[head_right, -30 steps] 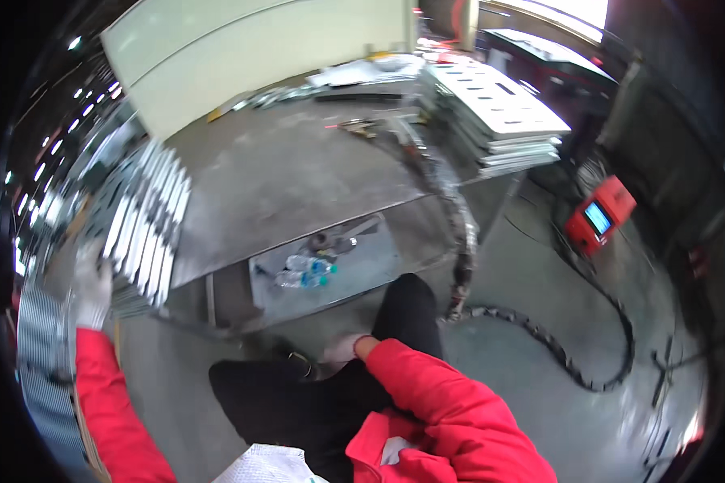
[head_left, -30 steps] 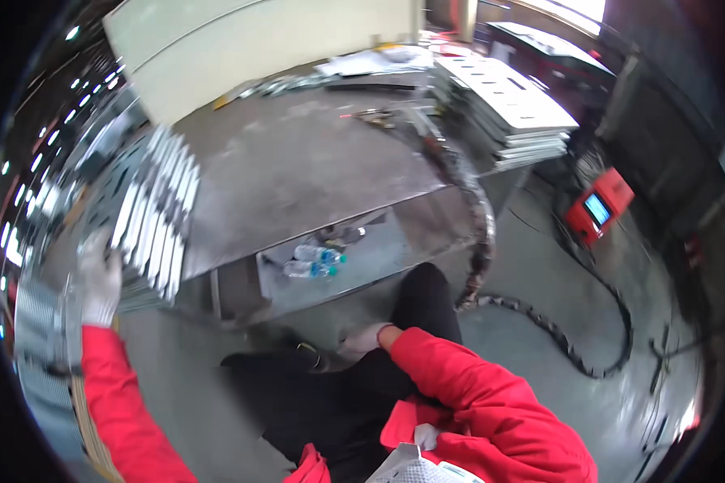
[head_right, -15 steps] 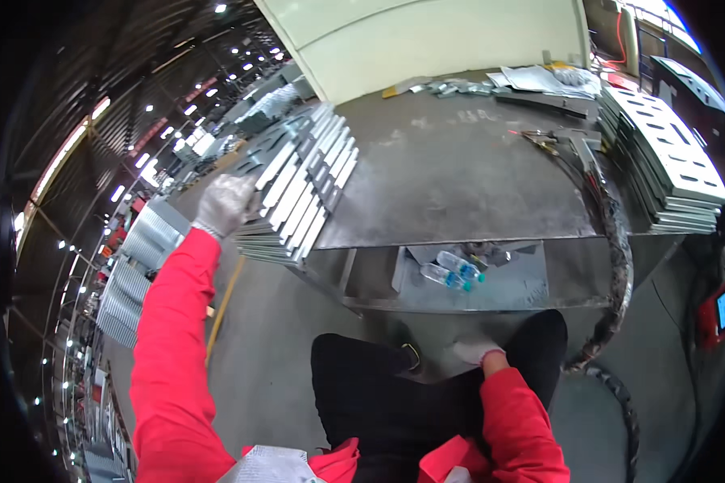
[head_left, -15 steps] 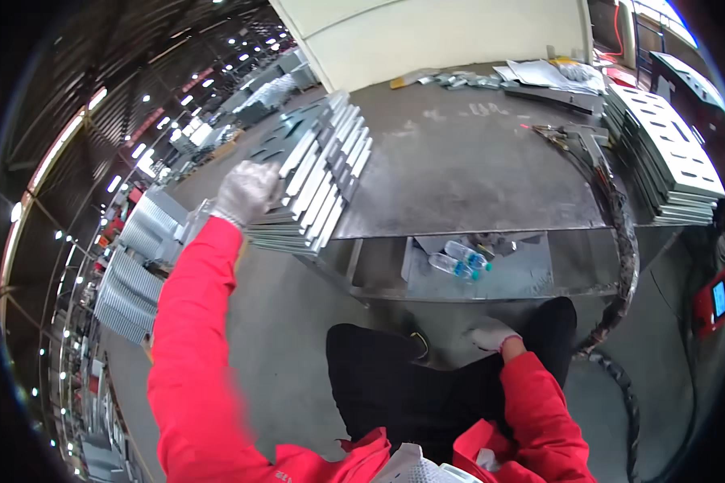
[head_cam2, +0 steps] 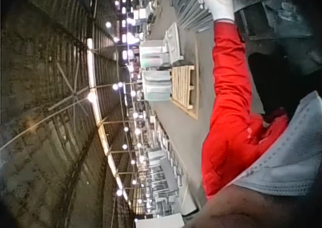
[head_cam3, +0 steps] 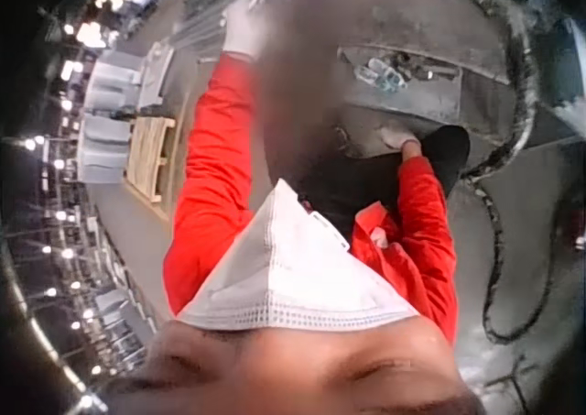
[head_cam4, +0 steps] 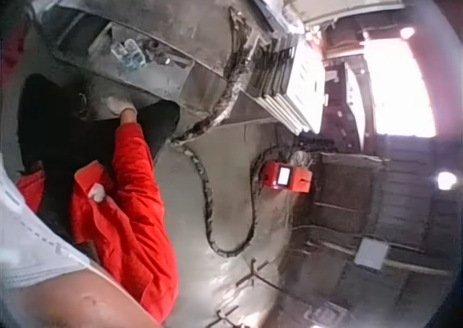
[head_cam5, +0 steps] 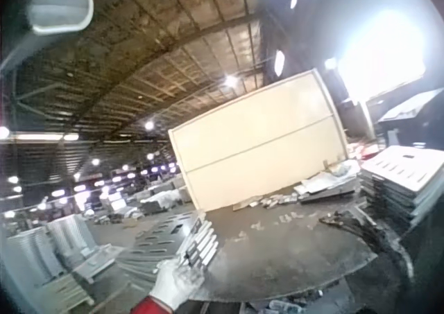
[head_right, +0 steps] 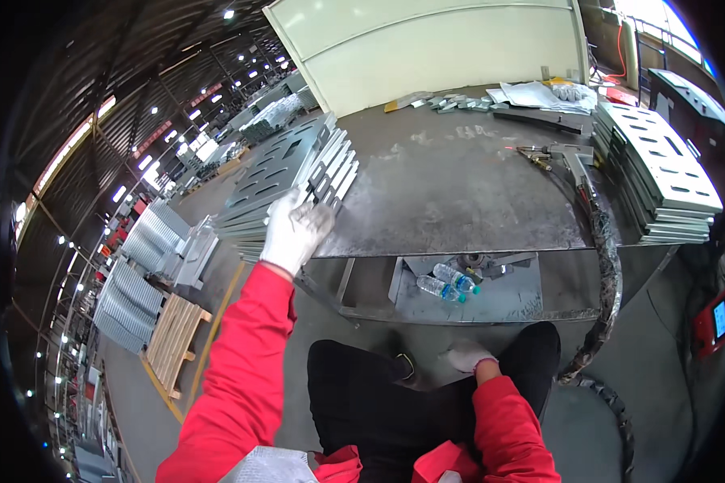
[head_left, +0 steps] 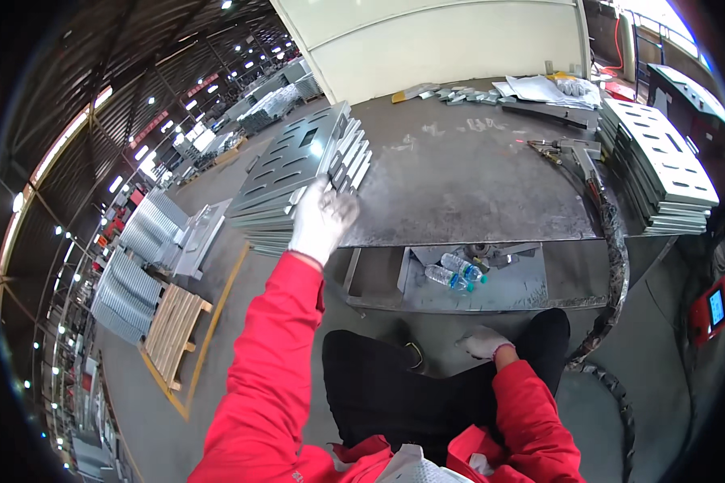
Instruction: Performing spot welding on metal sheets using a handheld welding gun.
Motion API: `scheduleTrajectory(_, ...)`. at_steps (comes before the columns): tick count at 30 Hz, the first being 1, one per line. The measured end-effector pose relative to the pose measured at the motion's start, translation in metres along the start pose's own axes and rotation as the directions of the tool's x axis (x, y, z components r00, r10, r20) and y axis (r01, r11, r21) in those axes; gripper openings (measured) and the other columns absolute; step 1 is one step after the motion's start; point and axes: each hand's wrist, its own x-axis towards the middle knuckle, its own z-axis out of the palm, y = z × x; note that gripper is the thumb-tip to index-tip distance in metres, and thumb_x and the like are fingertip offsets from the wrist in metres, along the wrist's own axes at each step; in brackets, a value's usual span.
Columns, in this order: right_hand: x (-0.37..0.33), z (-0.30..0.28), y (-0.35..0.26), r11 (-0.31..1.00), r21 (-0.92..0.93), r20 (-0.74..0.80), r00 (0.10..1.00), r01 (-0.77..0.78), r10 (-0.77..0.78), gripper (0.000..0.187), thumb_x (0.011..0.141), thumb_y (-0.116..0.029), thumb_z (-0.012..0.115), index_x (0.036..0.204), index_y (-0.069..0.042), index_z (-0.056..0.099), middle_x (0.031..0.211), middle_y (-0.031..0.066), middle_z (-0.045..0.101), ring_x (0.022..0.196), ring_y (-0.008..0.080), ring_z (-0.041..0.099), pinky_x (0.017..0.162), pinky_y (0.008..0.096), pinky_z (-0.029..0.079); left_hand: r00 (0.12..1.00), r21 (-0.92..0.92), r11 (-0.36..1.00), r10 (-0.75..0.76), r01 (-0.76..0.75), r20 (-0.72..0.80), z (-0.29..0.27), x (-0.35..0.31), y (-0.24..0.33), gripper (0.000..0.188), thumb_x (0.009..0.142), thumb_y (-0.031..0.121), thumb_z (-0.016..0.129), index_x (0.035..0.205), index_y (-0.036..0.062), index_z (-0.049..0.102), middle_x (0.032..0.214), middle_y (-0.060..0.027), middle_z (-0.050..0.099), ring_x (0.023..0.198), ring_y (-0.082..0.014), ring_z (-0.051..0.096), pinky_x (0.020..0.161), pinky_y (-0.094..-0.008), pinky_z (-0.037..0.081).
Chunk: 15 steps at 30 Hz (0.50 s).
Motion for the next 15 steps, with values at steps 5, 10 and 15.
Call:
scheduleTrajectory(5, 0.003, 0.007, 0.007, 0.997, 0.050, 0.066, 0.996, -0.061, 0.058, 0.058, 0.099, -0.048, 0.060, 0.123, 0.002, 0.077, 0.125, 0.0186, 0.078, 0.109, 0.0416, 0.072, 0.095, 0.0482, 0.055, 0.847, -0.363, 0.814, -0.521, 0.454, -0.107, 0.025, 0.036, 0.014, 0.013, 0.097, 0.009, 0.068, 0.107, -0.0005, 0.070, 0.096, -0.0107, 0.073, 0.082, -0.0225, 0.069, 0.077, -0.0325, 0.055)
scheduleTrajectory(10, 0.013, 0.003, 0.019, 0.983, 0.145, 0.104, 0.990, -0.112, 0.097, 0.058, 0.097, -0.049, 0.062, 0.121, 0.003, 0.077, 0.120, 0.0175, 0.079, 0.104, 0.0408, 0.072, 0.093, 0.0478, 0.056, 0.512, -0.667, 0.333, -0.855, 0.667, 0.085, 0.034, 0.035, 0.014, 0.015, 0.096, 0.004, 0.067, 0.109, -0.0038, 0.069, 0.100, -0.0138, 0.072, 0.084, -0.0222, 0.068, 0.076, -0.0314, 0.055)
scheduleTrajectory(15, 0.012, 0.010, 0.032, 0.988, 0.120, 0.112, 0.990, -0.101, 0.087, 0.058, 0.097, -0.050, 0.062, 0.119, 0.002, 0.078, 0.116, 0.0162, 0.080, 0.099, 0.0387, 0.072, 0.091, 0.0461, 0.056, 0.573, -0.765, 0.270, -0.805, 0.585, 0.154, 0.022, 0.002, 0.067, 0.027, 0.095, 0.000, 0.066, 0.118, -0.0124, 0.071, 0.111, -0.0167, 0.075, 0.088, -0.0224, 0.070, 0.079, -0.0285, 0.056)
